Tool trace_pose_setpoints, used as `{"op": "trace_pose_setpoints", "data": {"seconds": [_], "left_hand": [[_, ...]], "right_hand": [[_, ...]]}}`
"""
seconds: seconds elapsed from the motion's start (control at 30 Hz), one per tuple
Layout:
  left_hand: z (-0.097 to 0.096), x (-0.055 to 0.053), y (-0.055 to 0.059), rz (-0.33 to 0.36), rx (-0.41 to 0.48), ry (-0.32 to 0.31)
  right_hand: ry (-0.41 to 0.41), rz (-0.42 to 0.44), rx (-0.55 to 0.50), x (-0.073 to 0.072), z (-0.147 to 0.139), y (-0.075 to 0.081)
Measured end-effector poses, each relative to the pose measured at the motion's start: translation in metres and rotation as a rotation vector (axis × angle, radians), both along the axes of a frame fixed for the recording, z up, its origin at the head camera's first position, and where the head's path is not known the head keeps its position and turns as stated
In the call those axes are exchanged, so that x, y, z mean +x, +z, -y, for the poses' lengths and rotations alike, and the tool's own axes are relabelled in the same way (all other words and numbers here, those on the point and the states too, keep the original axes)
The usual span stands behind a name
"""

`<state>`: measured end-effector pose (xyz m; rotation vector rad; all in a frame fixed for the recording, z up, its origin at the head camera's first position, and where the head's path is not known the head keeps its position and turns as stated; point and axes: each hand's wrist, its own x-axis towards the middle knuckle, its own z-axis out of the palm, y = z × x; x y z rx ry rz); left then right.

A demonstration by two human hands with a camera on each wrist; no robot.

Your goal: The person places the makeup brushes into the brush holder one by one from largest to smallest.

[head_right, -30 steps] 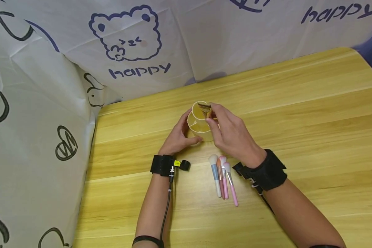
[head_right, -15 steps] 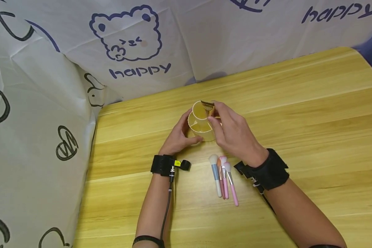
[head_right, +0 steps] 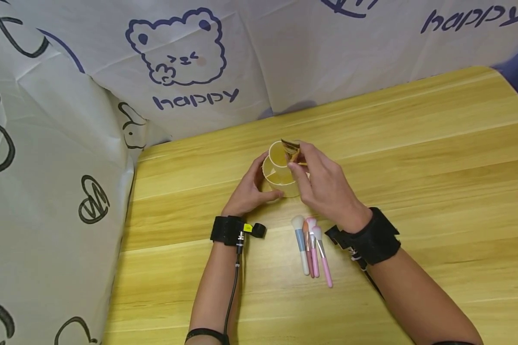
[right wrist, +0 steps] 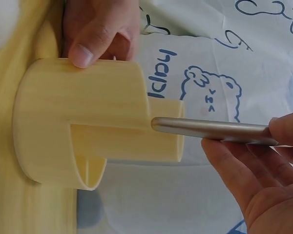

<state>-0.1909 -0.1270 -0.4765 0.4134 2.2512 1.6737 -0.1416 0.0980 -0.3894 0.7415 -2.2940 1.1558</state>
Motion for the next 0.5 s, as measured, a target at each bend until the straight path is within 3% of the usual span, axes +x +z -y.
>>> {"op": "trace_pose_setpoints", "data": {"seconds": [0.5], "left_hand": [[0.000,0.000,0.000,0.006,0.000,0.005]], "right_hand": [[0.001,0.097,-0.037,-0.004,0.001,-0.011]]}}
